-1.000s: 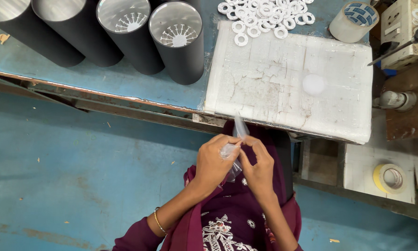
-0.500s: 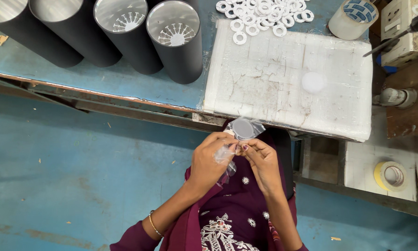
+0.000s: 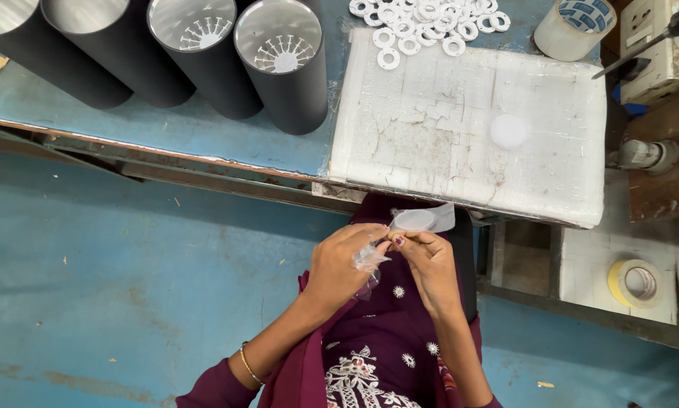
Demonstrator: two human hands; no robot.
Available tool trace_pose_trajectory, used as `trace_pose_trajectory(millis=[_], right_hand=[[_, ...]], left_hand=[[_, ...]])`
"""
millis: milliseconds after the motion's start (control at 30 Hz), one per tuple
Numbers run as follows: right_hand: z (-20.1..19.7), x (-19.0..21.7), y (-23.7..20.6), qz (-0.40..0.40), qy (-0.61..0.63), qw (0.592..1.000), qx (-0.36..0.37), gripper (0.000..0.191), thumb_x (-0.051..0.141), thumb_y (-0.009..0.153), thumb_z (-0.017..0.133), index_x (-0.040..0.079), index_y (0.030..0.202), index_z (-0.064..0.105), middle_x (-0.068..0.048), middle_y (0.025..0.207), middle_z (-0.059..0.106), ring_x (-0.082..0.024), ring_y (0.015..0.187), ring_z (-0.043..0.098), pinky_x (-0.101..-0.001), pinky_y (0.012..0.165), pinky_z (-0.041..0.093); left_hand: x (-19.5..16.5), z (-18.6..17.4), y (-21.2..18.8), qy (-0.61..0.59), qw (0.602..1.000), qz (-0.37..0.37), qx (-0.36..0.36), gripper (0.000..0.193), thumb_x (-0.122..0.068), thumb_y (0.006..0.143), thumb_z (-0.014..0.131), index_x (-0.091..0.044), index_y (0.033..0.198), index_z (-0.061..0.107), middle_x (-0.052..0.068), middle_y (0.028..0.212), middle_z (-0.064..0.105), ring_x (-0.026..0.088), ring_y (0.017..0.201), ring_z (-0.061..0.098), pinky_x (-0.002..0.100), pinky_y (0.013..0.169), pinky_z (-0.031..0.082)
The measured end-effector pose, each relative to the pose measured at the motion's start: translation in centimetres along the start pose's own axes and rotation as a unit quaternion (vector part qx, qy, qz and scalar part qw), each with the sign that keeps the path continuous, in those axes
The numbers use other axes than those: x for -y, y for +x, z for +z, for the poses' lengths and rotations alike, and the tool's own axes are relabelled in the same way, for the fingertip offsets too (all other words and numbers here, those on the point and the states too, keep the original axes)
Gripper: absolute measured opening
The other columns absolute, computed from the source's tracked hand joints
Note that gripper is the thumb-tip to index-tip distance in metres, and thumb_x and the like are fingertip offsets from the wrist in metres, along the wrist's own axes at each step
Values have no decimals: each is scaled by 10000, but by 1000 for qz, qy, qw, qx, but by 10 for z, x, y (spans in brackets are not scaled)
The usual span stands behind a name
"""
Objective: The person places white plastic components into small clear plastic bags at a workstation. They open each bag, insert one or more components, and set the filled bags aside. The person repeats this process multiple times throughout the clip.
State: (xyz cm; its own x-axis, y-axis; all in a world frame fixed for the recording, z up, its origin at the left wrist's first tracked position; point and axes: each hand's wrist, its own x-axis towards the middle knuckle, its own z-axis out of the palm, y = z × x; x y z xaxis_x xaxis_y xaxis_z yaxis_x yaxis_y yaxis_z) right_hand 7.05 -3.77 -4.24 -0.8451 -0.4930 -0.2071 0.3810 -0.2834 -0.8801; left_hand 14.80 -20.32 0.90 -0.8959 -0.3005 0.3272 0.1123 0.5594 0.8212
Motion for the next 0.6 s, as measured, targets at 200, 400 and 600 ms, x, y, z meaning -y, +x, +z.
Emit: trace_pose_trajectory(millis=[200,400,600], right_hand=[[-1,-3,-1,-21,-6,1000,18,148,-5,981,653,-94,1085,708,-147,1011,741,-177,940,700,-326,937,555],[3,-1,-3,-30,-18,999,0,137,-32,964,644,-68,1096,661,-114,1039,714,-154,981,679,-300,941,535],[7,2,-5,-39,-15,999,-25,172,-37,956,628,-75,1123,648,-120,1068,719,-147,1003,681,-287,947,531]], left_hand=[[3,0,-1,-54,998,-23,9,215,-121,868,770,-54,1072,762,80,1085,766,245,976,758,329,852,600],[-3,3,-7,-38,999,-4,10,293,-59,862,715,-45,1154,741,90,1146,745,263,1023,733,340,866,593],[-9,9,-8,36,998,43,-15,304,-58,872,711,-63,1175,731,70,1177,729,256,1042,719,357,840,589]])
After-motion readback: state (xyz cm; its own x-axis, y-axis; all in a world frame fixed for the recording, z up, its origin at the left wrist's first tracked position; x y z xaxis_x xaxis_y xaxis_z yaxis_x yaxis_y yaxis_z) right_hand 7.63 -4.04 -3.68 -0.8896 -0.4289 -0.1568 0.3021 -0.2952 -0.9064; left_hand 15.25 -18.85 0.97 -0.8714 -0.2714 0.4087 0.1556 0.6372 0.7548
